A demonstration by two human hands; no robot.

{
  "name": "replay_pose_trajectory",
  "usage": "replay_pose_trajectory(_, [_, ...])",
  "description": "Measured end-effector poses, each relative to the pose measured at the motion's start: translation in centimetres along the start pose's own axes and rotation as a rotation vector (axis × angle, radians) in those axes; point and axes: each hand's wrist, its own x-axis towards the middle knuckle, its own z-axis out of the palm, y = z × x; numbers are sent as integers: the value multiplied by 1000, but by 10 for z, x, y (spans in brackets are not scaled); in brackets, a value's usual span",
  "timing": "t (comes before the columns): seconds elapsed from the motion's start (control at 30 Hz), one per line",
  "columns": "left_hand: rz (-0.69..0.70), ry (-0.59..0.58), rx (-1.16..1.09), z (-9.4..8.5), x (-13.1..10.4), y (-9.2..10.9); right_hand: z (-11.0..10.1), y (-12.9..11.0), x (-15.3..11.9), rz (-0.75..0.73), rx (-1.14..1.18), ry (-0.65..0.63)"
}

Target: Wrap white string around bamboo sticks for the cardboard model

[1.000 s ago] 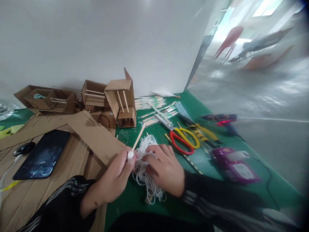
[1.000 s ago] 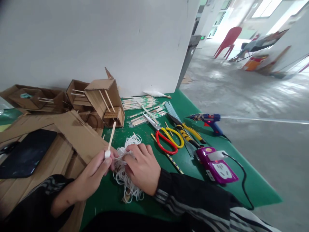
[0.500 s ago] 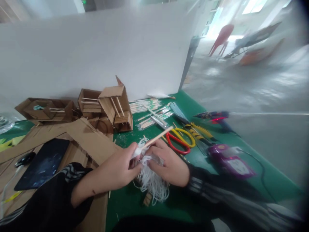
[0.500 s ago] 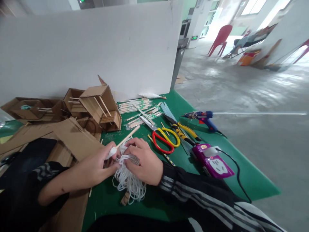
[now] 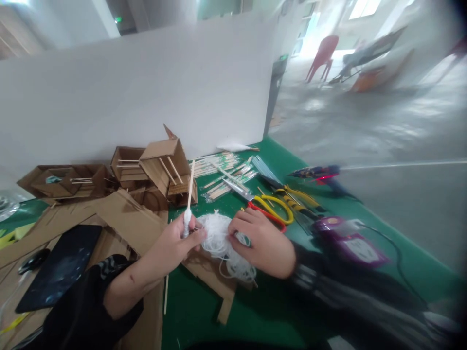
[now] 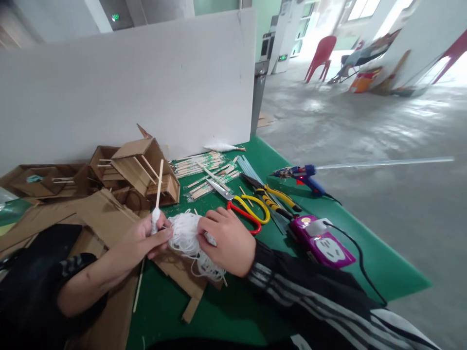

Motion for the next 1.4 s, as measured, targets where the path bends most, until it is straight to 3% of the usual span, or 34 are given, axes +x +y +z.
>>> replay_pose_trajectory(0.13, [-63,29,-83,-2,-2,-3,-14,18,5,47,-85,23])
replay_pose_trajectory(0.23, [-48,20,-107,-1,-2,-7,-18,16,5,104,-97,136])
replay_pose_trajectory(0.3, [-34,15,-101,1,-2,-9,-15,6,2,62,-2,244])
replay_pose_trajectory(0.37, [-28,23,-74,3,-3,-10,-8,-8,-1,-74,122,277])
replay_pose_trajectory(0.43, [-37,25,-33,5,-5,-9,1,-20,-4,-147,179,225])
replay_pose_trajectory(0.67, [-50,-27,-67,6,-10,-9,19,-20,-4,-16,202,80])
replay_pose_trajectory(1.07, [-103,-15,-320,8,-12,-9,9,-3,-1,-142,59,37])
replay_pose_trajectory(1.27, [-45,55,-415,7,-12,-9,4,10,2,-205,-121,-88])
replay_pose_trajectory(1.4, [-40,57,-352,8,-8,-14,-4,12,2,-169,-80,-192])
